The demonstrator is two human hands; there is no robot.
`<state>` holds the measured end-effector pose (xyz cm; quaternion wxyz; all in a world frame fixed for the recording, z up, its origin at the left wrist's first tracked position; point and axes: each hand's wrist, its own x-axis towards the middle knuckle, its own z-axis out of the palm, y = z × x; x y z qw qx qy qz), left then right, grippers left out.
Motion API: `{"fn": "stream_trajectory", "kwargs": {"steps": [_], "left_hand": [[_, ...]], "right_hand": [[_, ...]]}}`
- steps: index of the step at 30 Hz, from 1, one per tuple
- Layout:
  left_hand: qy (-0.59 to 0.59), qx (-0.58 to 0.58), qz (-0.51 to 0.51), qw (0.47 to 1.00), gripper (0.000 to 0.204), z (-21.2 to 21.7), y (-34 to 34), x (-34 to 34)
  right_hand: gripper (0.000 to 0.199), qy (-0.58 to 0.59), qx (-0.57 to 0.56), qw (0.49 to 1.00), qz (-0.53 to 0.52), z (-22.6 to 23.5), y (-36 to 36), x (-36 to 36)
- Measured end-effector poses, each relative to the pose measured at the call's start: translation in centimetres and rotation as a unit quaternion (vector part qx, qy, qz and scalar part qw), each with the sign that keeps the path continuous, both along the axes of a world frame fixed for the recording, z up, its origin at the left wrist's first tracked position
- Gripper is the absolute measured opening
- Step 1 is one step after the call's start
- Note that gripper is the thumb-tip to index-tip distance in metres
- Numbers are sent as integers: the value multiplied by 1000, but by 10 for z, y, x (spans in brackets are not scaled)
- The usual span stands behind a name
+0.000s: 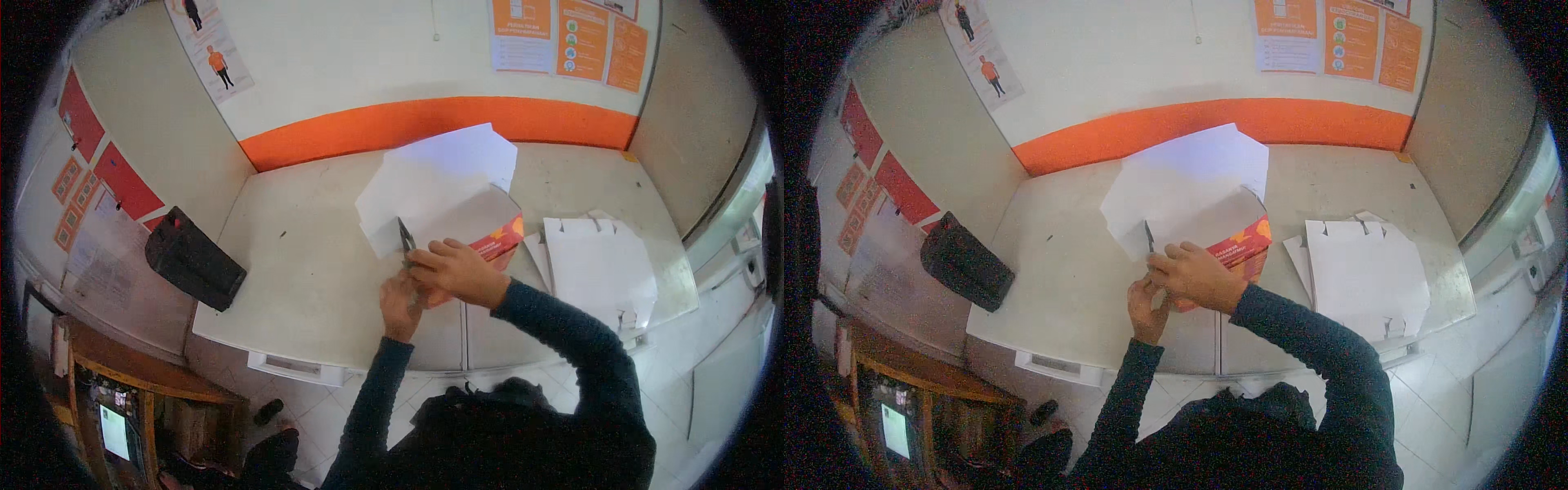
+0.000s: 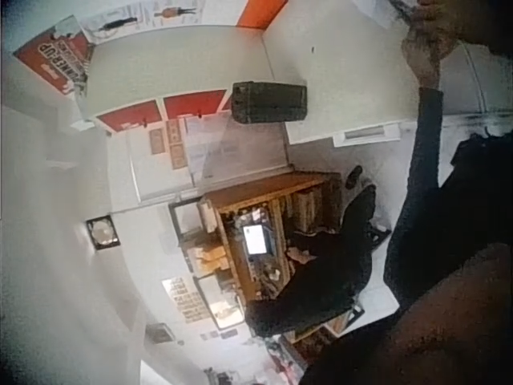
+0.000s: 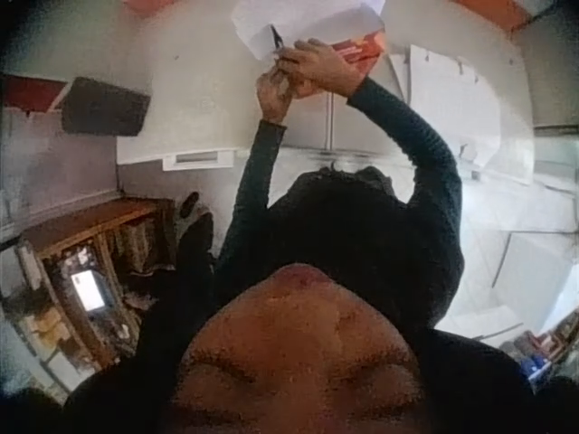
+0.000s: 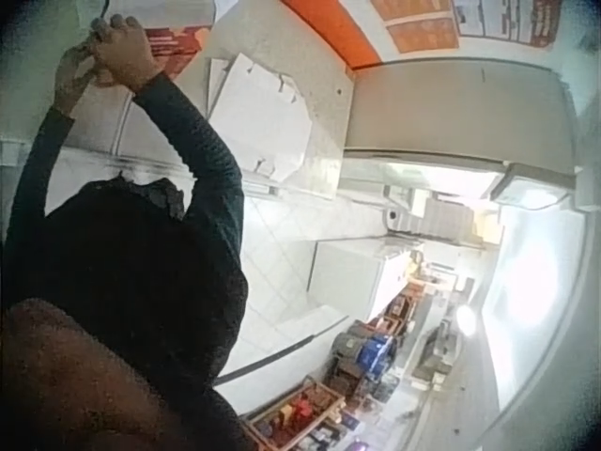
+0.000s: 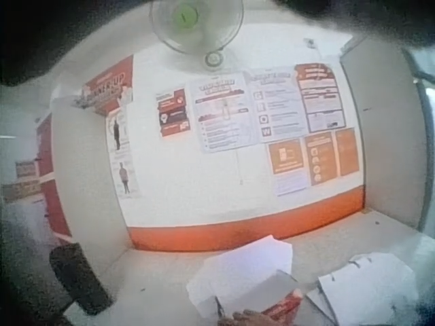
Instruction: Assembling cardboard food containers and stacking them.
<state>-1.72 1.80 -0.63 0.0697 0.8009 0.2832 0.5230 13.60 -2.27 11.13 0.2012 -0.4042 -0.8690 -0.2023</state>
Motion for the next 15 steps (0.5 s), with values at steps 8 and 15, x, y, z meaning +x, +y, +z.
{"fn": "stream_trajectory", "kwargs": {"steps": [8, 15], "left_hand": [[2, -4, 15, 1000, 36, 3, -1, -2], [-115, -71, -13, 991, 50, 3, -4, 4]], "right_hand": [[36, -13, -11, 1000, 11, -15, 3, -5], [54, 56, 3, 995, 81, -34, -2, 7]]}}
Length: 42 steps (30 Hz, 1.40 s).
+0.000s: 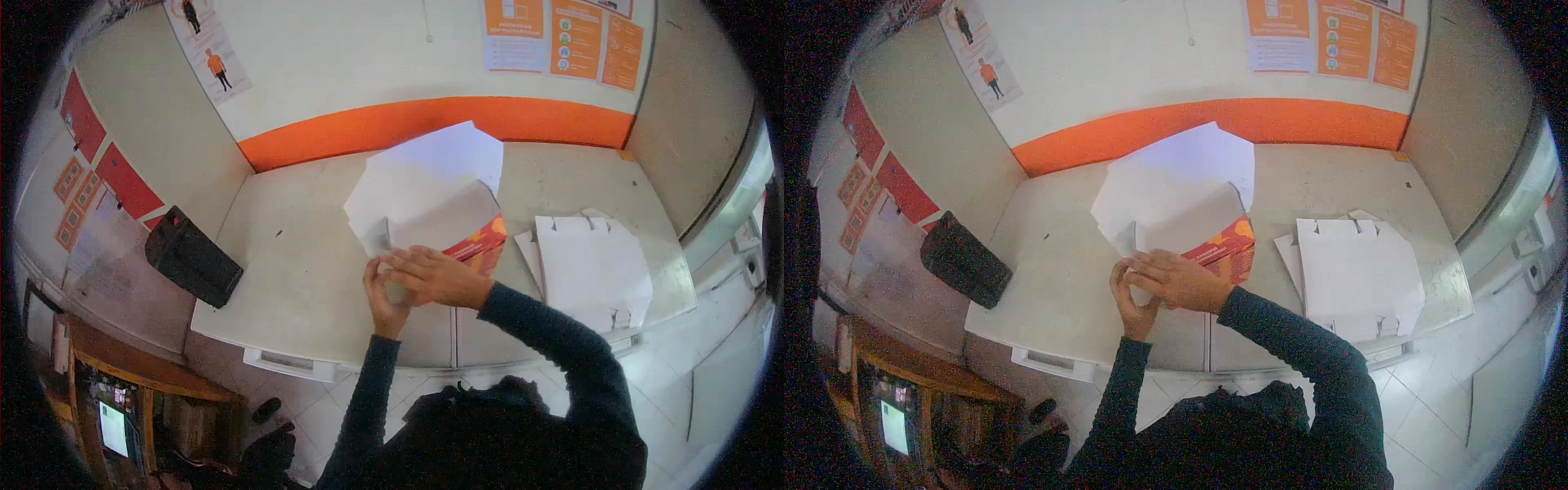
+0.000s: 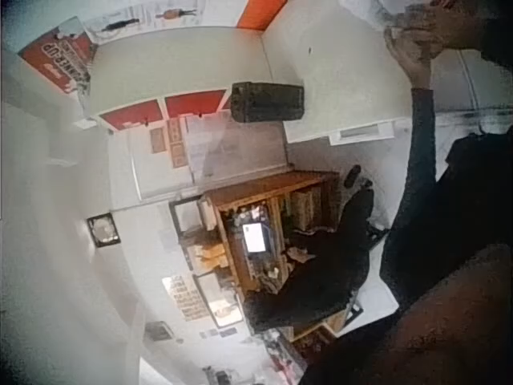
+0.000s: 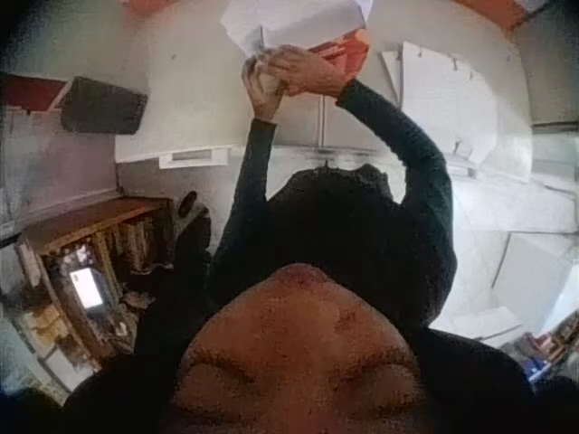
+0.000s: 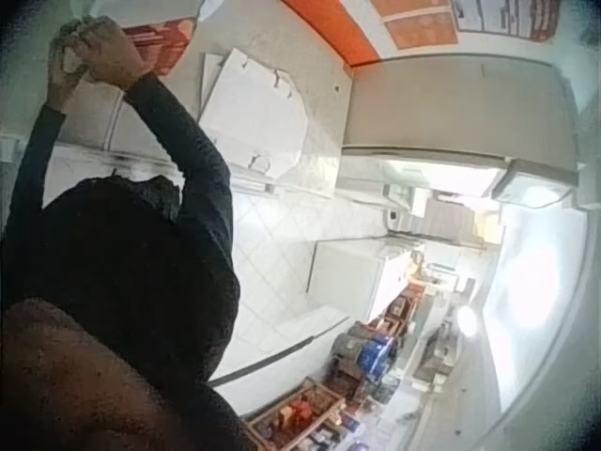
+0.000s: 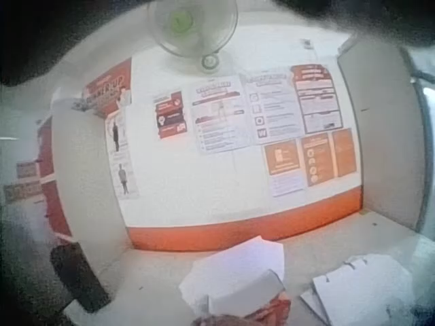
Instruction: Assembling cardboard food containers and stacking them.
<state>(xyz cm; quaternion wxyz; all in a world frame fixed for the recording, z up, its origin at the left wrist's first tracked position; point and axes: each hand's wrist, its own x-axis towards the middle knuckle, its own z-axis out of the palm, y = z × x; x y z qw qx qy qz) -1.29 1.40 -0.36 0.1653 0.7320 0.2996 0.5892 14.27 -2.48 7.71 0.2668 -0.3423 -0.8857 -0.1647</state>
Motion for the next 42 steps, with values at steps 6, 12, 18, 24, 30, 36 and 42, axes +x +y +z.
{"fn": "stream_trajectory", "kwargs": {"steps": [6, 12, 18, 24, 30, 36, 42], "left_hand": [[-67, -4, 13, 998, 40, 41, -7, -11], [201, 84, -134, 967, 34, 123, -2, 53], [346, 64, -258, 900, 25, 142, 17, 118], [368, 1, -250, 896, 20, 127, 27, 122], [422, -57, -155, 892, 26, 117, 2, 123], [336, 16, -105, 936, 27, 122, -17, 80], [485, 33, -22, 873, 26, 97, 3, 1]], "right_hand": [[58, 331, 124, 918, -182, -21, -32, 61], [53, 475, 2, 857, -199, -57, -29, 91], [53, 417, -57, 894, -156, -52, -23, 114], [49, 322, -17, 945, -50, -38, -9, 132], [45, 303, -87, 949, 3, -35, -7, 139], [49, 220, -65, 972, -55, -6, -22, 130], [34, 84, -73, 994, 17, -1, -10, 138]]}}
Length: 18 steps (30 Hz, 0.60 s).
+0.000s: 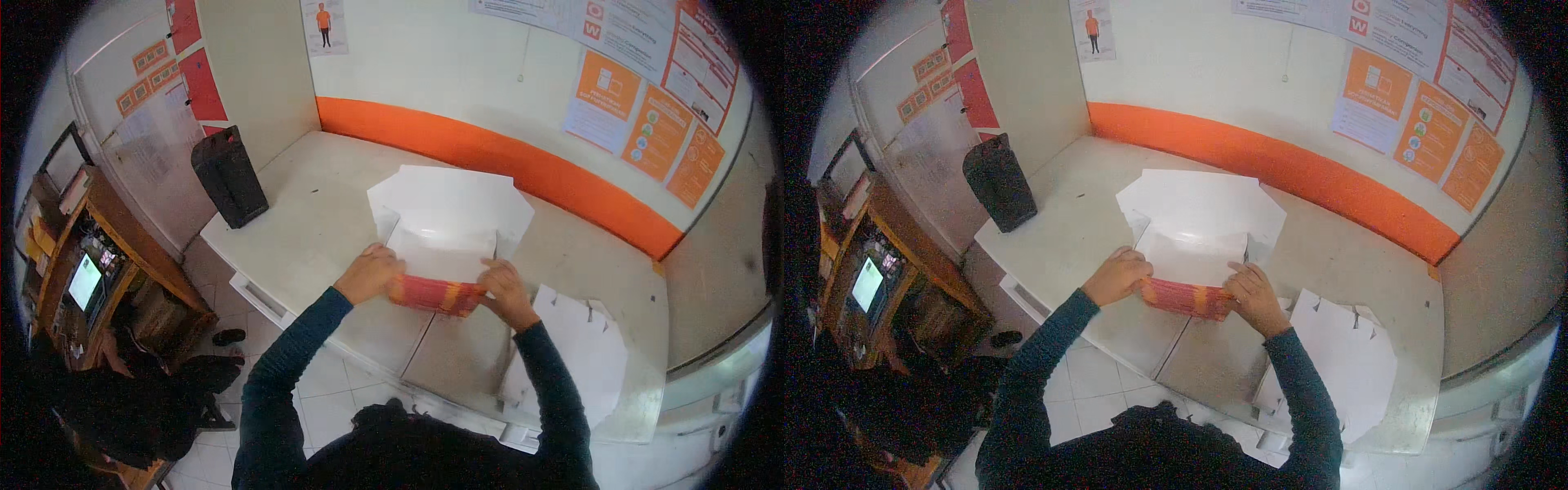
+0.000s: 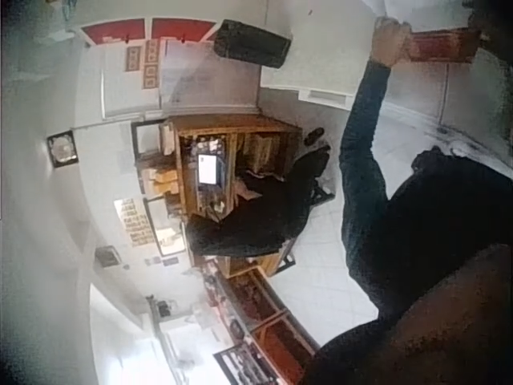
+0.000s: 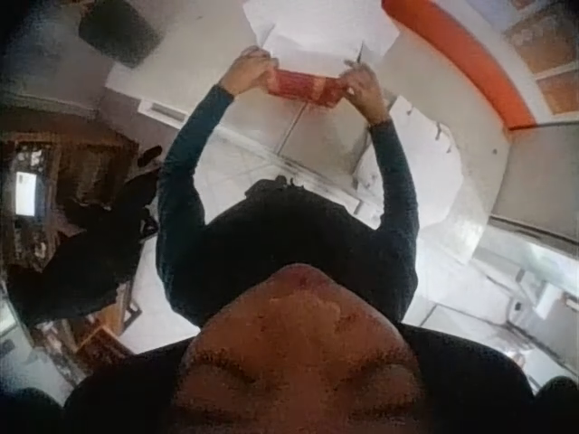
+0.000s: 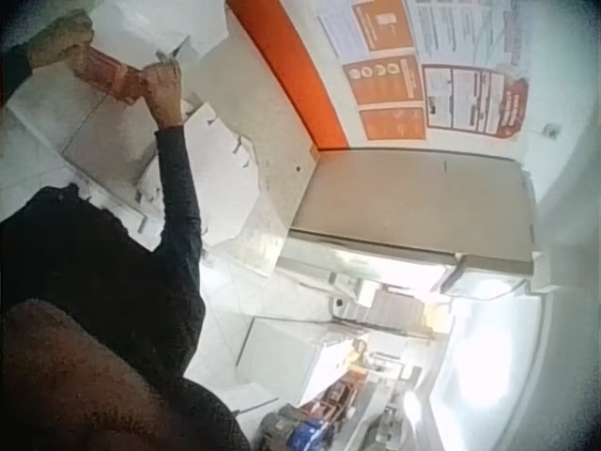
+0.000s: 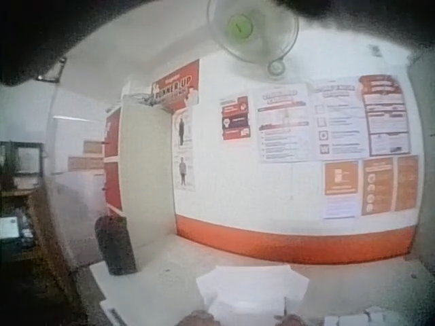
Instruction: Assembling cardboard food containers and stacking them.
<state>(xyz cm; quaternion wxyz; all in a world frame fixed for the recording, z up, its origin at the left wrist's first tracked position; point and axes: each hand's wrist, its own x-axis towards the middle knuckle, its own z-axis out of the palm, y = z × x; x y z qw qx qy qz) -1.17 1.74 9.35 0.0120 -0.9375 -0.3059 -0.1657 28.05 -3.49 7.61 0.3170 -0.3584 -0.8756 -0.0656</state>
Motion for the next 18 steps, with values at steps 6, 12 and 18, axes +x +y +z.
{"fn": "stream_trajectory", "kwargs": {"steps": [6, 12, 18], "left_hand": [[19, -13, -9, 1000, 12, -10, 10, 2], [-107, -116, -48, 986, 15, -11, 1, 1], [-511, -130, 16, 849, 15, -34, 45, 4]], "right_hand": [[24, 56, 32, 998, -6, -29, 1, 2], [22, 67, 36, 995, -60, -28, -6, -7], [18, 362, -34, 930, -49, -10, 12, -9]]}}
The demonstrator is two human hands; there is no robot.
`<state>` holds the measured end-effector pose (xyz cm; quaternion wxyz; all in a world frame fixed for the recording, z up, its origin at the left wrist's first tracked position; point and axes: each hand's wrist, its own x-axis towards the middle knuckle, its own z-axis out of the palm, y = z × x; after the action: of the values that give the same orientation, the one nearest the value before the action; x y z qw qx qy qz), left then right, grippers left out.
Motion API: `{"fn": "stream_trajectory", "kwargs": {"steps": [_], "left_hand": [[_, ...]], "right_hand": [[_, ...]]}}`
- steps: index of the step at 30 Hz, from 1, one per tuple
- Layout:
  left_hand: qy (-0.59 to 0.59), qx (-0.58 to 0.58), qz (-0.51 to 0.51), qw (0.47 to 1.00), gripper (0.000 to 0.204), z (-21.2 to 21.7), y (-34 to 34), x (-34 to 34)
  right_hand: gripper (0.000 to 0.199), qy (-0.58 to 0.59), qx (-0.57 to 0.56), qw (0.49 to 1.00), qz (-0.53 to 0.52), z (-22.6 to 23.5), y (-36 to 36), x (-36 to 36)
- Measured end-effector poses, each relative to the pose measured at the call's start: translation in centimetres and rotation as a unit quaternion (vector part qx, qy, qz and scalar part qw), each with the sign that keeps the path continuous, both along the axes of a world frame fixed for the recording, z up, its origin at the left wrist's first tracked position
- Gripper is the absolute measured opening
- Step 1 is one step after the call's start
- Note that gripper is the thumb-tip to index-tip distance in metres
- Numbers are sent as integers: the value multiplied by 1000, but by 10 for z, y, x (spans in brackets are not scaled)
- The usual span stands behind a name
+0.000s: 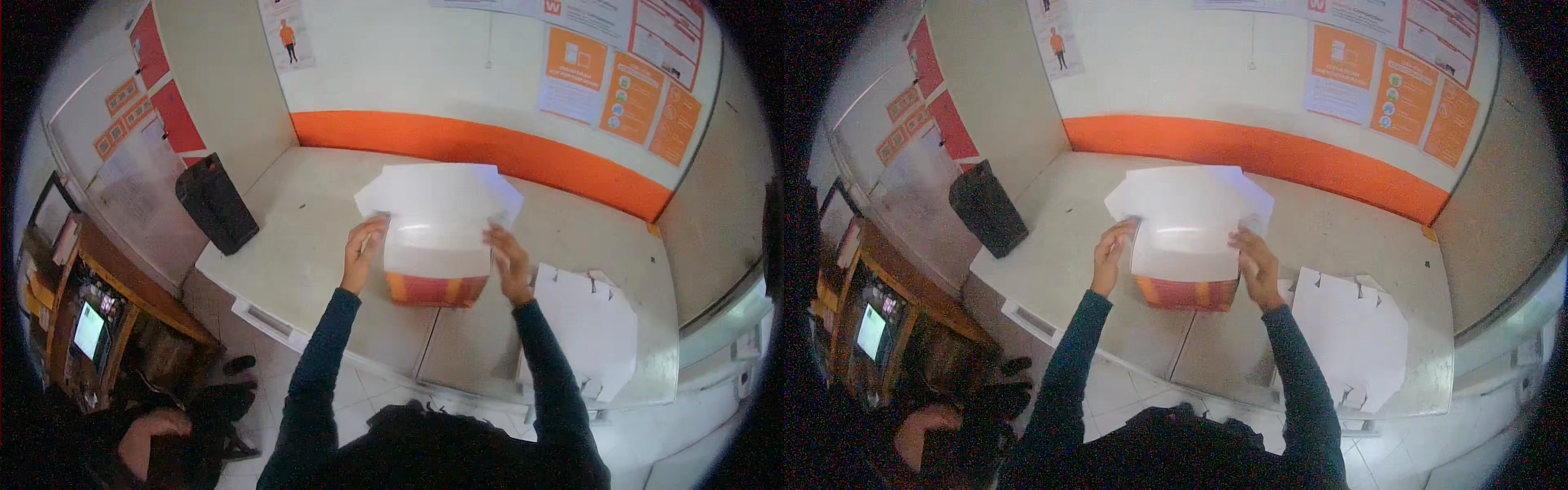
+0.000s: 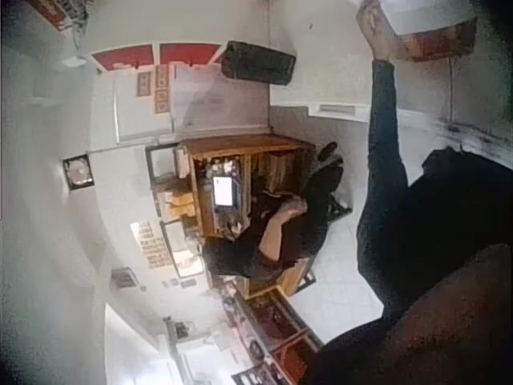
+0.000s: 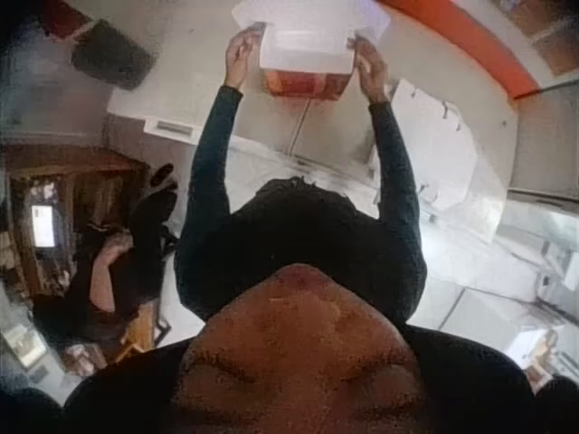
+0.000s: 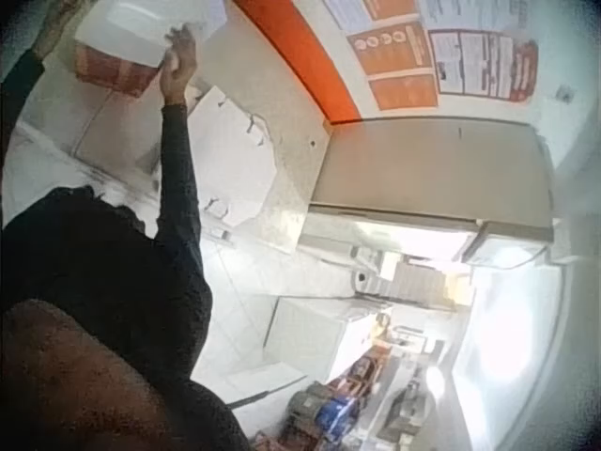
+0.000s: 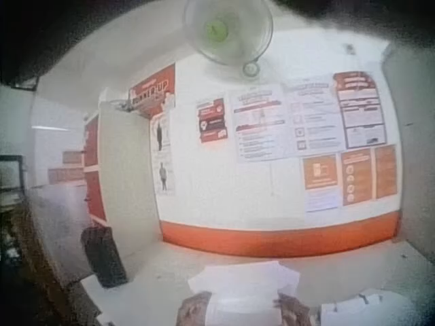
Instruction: Assembling cardboard food containers and stacking them.
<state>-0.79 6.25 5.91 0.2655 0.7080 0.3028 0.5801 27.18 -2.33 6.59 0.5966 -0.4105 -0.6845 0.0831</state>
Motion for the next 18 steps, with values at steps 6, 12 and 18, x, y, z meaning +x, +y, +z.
{"fn": "stream_trajectory", "kwargs": {"steps": [6, 12, 18], "left_hand": [[-10, -13, -53, 998, 21, -9, 28, 22], [-110, -99, -88, 985, 22, -21, 31, 28], [-57, -189, -88, 976, 36, -8, 32, 19]], "right_hand": [[15, 60, -27, 997, 30, -12, 53, 1], [20, 210, -28, 975, 67, -37, 51, -6], [21, 215, -99, 967, 93, -23, 47, -4]]}}
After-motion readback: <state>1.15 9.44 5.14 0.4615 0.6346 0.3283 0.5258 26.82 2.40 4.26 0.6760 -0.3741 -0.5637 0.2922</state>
